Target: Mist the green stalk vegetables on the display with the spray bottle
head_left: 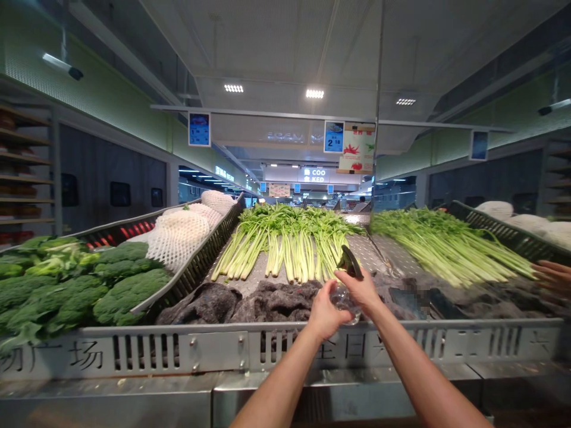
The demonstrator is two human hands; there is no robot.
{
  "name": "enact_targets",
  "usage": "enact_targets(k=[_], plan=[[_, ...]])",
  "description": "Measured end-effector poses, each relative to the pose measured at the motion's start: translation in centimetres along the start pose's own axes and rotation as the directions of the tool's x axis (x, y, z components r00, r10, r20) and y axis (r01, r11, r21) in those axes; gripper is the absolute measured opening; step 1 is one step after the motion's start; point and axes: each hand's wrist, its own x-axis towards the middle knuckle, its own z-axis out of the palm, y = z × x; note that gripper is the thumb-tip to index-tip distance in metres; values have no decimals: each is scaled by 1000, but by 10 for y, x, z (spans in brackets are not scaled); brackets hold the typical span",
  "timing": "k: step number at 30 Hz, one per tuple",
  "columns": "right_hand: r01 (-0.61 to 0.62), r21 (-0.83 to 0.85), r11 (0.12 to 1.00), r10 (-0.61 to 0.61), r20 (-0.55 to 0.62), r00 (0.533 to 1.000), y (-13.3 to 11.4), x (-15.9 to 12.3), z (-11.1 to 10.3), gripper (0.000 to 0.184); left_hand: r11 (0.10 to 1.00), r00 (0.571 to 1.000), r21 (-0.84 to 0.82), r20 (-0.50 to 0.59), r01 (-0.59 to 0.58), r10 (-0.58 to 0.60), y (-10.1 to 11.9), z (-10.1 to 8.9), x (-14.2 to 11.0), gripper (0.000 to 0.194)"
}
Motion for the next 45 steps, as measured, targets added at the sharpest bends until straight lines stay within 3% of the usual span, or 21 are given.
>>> enact_targets(k=[6,12,20,30,36,45], plan=[[50,-50,998,-53,-75,996,10,1,-8,18,999,992,-9,121,35,-33,3,1,-1,63],[110,-106,988,-111,-6,994,5,3,-7,24,998,988,8,142,57,-58,-1,-2,-1,62],[92,-235,968,-121,-114,986,-3,-2,-5,24,995,981,-74,185,68,-53,-4,-1,-1,63],[99,-127,987,-111,-92,989,-5,-3,0,29,997,984,-75,178,5,8,-6,-5,-3,57],[21,-154,988,-50,-186,981,-10,-6,0,24,994,984,-108,176,20,0,-5,-5,-3,59],[71,-101,992,-91,-217,972,-6,-6,5,25,986,989,-166,150,34,-9,-4,-7,-5,60]])
